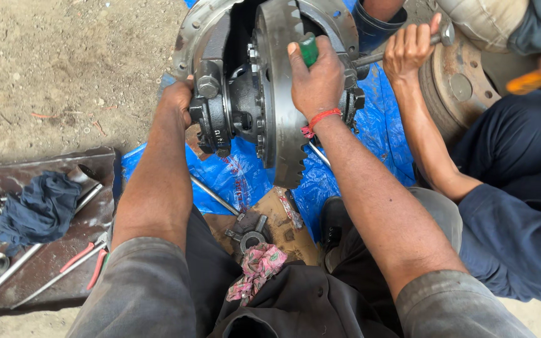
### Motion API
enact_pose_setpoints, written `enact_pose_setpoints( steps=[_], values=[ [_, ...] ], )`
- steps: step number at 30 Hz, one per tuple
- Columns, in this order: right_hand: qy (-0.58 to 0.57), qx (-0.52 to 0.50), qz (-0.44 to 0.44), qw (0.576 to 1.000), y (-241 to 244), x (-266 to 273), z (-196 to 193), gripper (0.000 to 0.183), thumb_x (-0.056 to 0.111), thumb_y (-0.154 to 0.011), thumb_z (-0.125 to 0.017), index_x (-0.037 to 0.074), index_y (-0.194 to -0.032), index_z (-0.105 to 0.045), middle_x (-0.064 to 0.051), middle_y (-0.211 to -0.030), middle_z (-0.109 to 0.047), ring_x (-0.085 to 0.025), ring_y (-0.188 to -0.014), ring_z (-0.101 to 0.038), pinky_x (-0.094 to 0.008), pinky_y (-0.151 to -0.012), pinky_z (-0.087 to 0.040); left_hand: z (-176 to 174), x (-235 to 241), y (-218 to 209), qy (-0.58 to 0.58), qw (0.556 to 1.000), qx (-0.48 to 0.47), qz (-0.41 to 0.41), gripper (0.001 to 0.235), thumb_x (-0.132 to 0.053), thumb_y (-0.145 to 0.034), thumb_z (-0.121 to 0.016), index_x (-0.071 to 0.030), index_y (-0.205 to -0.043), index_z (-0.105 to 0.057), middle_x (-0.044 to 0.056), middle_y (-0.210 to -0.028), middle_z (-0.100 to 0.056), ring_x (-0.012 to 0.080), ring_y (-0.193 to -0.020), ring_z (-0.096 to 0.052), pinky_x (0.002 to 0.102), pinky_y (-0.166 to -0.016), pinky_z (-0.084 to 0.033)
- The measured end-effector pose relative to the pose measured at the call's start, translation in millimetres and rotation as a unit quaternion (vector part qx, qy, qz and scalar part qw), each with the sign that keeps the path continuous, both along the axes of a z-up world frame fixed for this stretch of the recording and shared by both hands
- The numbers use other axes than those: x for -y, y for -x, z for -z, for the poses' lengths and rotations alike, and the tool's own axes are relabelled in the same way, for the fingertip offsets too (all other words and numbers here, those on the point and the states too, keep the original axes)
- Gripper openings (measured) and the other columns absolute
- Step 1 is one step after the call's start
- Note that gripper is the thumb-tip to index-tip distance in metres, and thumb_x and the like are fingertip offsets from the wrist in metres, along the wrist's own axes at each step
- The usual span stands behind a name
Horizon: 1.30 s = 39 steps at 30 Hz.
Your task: The person works on a large mechanical assembly, likely a brake drum, using a green-handled screwdriver to pry and adjust internal components. Another person assists by holding the assembly and using a hammer to tap parts into place. The recorder rotates the assembly to access different areas while manipulating the internal mechanisms.
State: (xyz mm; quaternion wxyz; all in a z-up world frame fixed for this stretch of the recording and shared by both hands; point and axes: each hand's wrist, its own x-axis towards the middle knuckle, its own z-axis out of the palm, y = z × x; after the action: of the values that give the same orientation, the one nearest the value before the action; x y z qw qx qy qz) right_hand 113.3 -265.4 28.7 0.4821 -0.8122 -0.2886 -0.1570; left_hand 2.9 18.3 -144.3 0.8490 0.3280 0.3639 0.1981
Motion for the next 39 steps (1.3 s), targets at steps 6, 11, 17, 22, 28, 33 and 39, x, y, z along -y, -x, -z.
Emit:
enact_pose_setpoints(
  steps=[6,11,17,22,28,33,39],
  values=[
    [-0.019,0.073,-0.019,0.997,-10.2,3.2,8.4,0.037,0.033,-0.097,-0.079,0.001,-0.094,-0.060,-0.018,-0.077,-0.065,-0.037,-0.068,-0.062,-0.048,-0.065,-0.048,13.7,-0.7,-3.8,-0.109,0.992,-0.059,-0.033,0.031,-0.022,-0.096,-0.062,0.007,-0.106,-0.068,0.018,-0.089,-0.071,0.0285,-0.071,-0.070,0.050,-0.064,-0.060],
    [-0.014,0.045,-0.026,0.999,-6.6,3.0,1.9,0.034,0.031,-0.097,-0.078,0.001,-0.092,-0.061,-0.018,-0.077,-0.067,-0.036,-0.068,-0.064,-0.047,-0.066,-0.049,-7.4,18.2,-6.0,-0.121,0.985,-0.100,-0.070,0.027,-0.017,-0.087,-0.065,0.008,-0.100,-0.067,0.021,-0.084,-0.071,0.0347,-0.068,-0.072,0.057,-0.059,-0.057],
    [0.010,0.058,-0.006,0.998,-8.8,4.1,2.4,0.036,0.030,-0.099,-0.078,0.000,-0.090,-0.059,-0.021,-0.079,-0.066,-0.040,-0.071,-0.064,-0.048,-0.067,-0.048,-63.4,63.3,2.0,-0.614,0.694,-0.203,-0.316,0.027,-0.026,-0.093,-0.070,-0.002,-0.103,-0.071,0.019,-0.105,-0.072,0.0358,-0.100,-0.068,0.046,-0.091,-0.053],
    [-0.007,0.075,0.019,0.997,-17.5,-1.4,12.5,0.028,0.026,-0.096,-0.078,0.001,-0.095,-0.066,-0.022,-0.083,-0.069,-0.042,-0.076,-0.067,-0.049,-0.069,-0.050,-155.5,132.8,-37.7,-0.781,0.598,0.158,-0.087,0.027,-0.030,-0.106,-0.063,-0.007,-0.117,-0.071,0.013,-0.120,-0.069,0.0353,-0.119,-0.062,0.049,-0.108,-0.045],
    [-0.083,-0.013,-0.058,0.995,-14.1,5.7,19.2,0.017,0.017,-0.092,-0.070,0.003,-0.101,-0.066,-0.020,-0.089,-0.074,-0.038,-0.084,-0.075,-0.045,-0.079,-0.057,-191.8,142.6,-100.5,-0.792,0.580,0.051,0.185,0.039,-0.042,-0.106,-0.055,-0.010,-0.098,-0.077,0.011,-0.101,-0.073,0.0329,-0.103,-0.065,0.050,-0.094,-0.044],
    [-0.056,0.053,-0.033,0.997,-20.8,-1.4,18.1,0.024,0.018,-0.095,-0.073,0.001,-0.110,-0.064,-0.024,-0.090,-0.069,-0.046,-0.086,-0.067,-0.050,-0.074,-0.052,-172.3,122.0,-133.3,-0.821,0.550,0.104,0.114,0.040,-0.042,-0.104,-0.057,-0.012,-0.089,-0.078,0.010,-0.078,-0.071,0.0333,-0.080,-0.069,0.051,-0.072,-0.046],
    [-0.045,0.014,-0.008,0.999,-8.9,-3.2,7.1,0.022,0.022,-0.094,-0.073,0.004,-0.089,-0.060,-0.022,-0.082,-0.069,-0.047,-0.084,-0.067,-0.052,-0.072,-0.050,-156.6,114.7,-148.8,-0.797,0.582,0.010,0.159,0.051,-0.053,-0.106,-0.060,-0.005,-0.095,-0.072,0.019,-0.080,-0.068,0.0384,-0.073,-0.067,0.048,-0.065,-0.052]
  ],
)
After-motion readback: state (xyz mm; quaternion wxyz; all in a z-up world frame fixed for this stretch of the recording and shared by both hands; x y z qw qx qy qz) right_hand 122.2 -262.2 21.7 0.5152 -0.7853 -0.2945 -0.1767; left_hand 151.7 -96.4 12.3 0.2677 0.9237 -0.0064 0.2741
